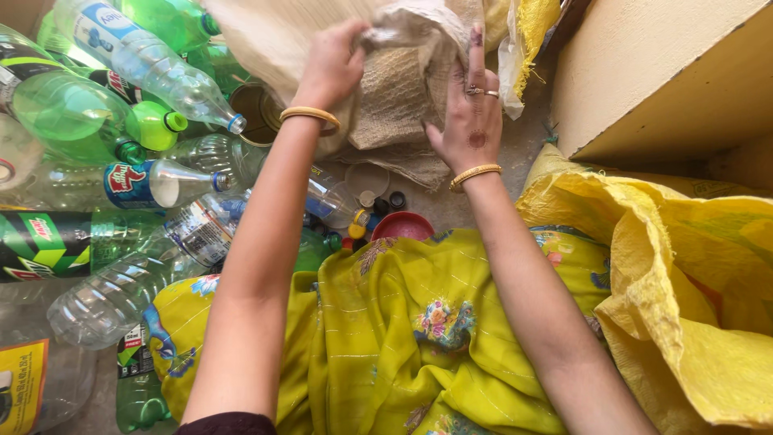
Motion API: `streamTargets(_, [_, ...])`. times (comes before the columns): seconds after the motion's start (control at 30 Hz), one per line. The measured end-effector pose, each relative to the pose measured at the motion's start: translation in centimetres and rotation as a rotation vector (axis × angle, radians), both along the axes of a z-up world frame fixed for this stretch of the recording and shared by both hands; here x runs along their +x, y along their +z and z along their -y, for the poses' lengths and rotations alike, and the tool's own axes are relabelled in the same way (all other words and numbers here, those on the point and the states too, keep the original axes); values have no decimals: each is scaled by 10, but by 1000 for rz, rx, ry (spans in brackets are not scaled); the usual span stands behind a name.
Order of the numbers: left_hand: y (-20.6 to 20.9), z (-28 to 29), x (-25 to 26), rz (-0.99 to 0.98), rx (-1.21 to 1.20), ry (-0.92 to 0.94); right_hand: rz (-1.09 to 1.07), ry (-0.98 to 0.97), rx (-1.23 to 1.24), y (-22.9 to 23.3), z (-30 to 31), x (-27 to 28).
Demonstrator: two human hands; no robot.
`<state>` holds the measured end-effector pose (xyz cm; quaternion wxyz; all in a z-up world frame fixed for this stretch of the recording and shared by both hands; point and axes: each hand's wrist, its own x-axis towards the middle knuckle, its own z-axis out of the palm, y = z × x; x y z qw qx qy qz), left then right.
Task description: The person sits on the floor and sorts empty plastic bottles by removing caps and placing them into a burlap sack. They handle multiple bottles one at a time, including clear, green, and branded containers, and also place a small jar into the sack.
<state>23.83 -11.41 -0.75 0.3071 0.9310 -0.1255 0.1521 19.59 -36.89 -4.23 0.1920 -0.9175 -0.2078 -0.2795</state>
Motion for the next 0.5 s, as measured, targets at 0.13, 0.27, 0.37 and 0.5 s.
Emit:
streamTargets(0.13, [24,-14,-27,-687,-226,-229,53,-60,-32,-1,2,-4])
streamTargets(0.27, [55,-29,-44,-883,-569,-174,303,-50,14,-9,-2,3])
streamTargets(0.37, [63,-34,-48,-101,270,179,183,-57,85,-9,1,11])
streamTargets(0.5, [52,-34,-49,437,370,394,190,118,173,2,2,5])
